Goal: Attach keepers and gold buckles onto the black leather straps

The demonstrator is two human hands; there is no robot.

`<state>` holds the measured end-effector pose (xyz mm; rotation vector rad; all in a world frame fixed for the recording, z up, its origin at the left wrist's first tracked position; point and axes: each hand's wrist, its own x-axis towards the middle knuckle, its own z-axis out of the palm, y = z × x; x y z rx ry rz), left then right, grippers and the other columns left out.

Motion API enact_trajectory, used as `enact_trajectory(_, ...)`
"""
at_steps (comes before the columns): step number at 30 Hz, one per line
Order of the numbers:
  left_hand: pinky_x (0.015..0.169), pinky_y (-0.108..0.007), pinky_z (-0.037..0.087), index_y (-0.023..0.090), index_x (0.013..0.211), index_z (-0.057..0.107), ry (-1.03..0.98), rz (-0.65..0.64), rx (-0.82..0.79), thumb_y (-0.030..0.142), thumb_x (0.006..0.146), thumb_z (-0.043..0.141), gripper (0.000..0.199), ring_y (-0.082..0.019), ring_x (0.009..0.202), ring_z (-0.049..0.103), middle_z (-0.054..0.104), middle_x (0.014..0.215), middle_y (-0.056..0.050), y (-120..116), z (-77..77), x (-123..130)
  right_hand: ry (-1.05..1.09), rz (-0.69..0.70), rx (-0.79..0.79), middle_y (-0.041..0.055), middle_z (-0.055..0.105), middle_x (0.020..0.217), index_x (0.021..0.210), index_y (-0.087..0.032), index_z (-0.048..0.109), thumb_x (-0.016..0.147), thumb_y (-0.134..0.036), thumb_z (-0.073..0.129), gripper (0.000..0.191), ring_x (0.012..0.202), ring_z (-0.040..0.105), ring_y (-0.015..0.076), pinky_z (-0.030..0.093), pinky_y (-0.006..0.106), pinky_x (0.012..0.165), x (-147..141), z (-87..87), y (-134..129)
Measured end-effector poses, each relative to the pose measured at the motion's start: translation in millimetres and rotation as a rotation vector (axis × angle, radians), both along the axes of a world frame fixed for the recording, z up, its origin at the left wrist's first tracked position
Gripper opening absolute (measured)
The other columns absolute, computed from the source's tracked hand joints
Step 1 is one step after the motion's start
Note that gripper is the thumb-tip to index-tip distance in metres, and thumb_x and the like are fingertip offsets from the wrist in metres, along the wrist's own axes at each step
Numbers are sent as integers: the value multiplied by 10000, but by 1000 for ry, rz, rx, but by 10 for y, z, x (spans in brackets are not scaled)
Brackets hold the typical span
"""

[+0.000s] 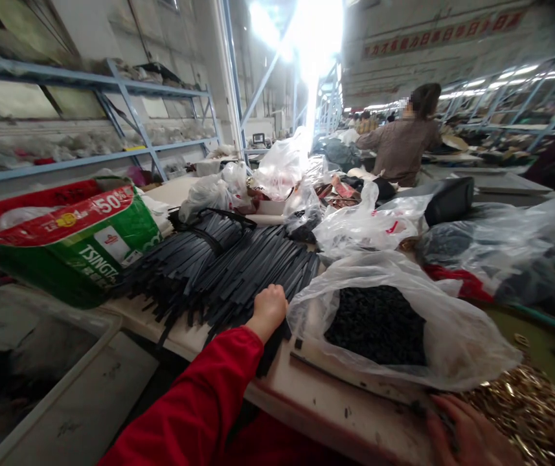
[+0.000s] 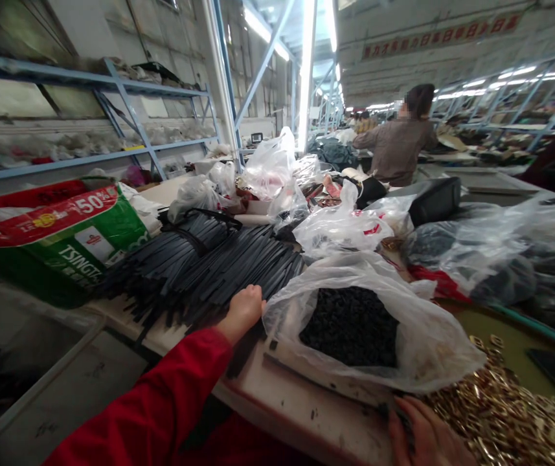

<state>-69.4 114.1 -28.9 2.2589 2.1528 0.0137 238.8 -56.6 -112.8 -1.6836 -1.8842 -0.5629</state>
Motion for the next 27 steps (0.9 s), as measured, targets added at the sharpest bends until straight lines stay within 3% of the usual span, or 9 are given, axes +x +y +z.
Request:
enact_trajectory(6,703,-308,465,65,941,534,6,-18,10,105,847,325,233,-230,864,607,579,928,-176,-27,70,-3,116,37,-107,135,623,980,951,-155,557,845,-416,362,343,903,568,266,431,429,802,-315,231,-63)
enact_trajectory(10,736,-307,450,83,931,537,-8,-70,68,105,846,326,228,-212,857,595,590,912,-146,-183,377,-19,366,106,-174,106,623,988,939,-195,575,817,-394,444,269,933,556,259,406,447,847,-424,303,-122)
enact_trajectory(13,828,-283,402,148,1004,502,-47,-187,157,181,870,339,214,-176,938,543,570,993,-87,-556,677,66,824,146,-375,89,642,880,900,-199,587,819,-458,412,323,808,589,221,463,376,726,-519,482,-203)
enact_trajectory(14,850,-264,383,184,984,506,-70,-279,179,200,877,342,197,-153,941,530,568,997,-53,-718,753,116,1023,186,-504,87,645,828,895,-189,587,830,-505,345,403,723,593,202,472,338,635,-566,563,-231)
enact_trajectory(16,836,-292,375,211,931,521,-138,-716,247,228,881,368,162,-158,914,521,581,964,-21,-1043,826,227,1379,341,-816,79,635,718,861,-164,589,835,-580,189,577,549,548,154,416,268,472,-679,726,-280)
enact_trajectory(19,770,-296,399,207,927,531,-194,-1128,269,260,881,396,152,-157,847,529,593,907,-12,-1362,719,363,1620,535,-1118,9,552,555,750,-152,561,816,-587,302,510,446,421,83,299,203,430,-859,898,-320)
enact_trajectory(21,803,-313,409,200,948,539,-374,-1051,304,241,878,397,163,-173,908,527,585,971,-38,-1401,557,417,1628,508,-1148,-39,484,499,733,-158,525,772,-540,472,388,440,362,60,242,189,436,-955,934,-319)
enact_trajectory(23,852,-338,414,197,1050,512,-695,-740,232,239,872,398,215,-193,1008,507,546,1094,-77,-1334,398,468,1587,454,-1137,-54,465,504,754,-165,503,750,-535,510,371,448,343,57,224,188,441,-1036,923,-306)
enact_trajectory(27,764,-304,480,152,1248,342,-1398,-79,-240,299,830,464,460,-203,997,544,475,1216,-141,-1108,270,622,1395,499,-1102,-36,471,567,715,-156,513,792,-509,449,367,528,395,77,295,198,508,-1191,908,-279)
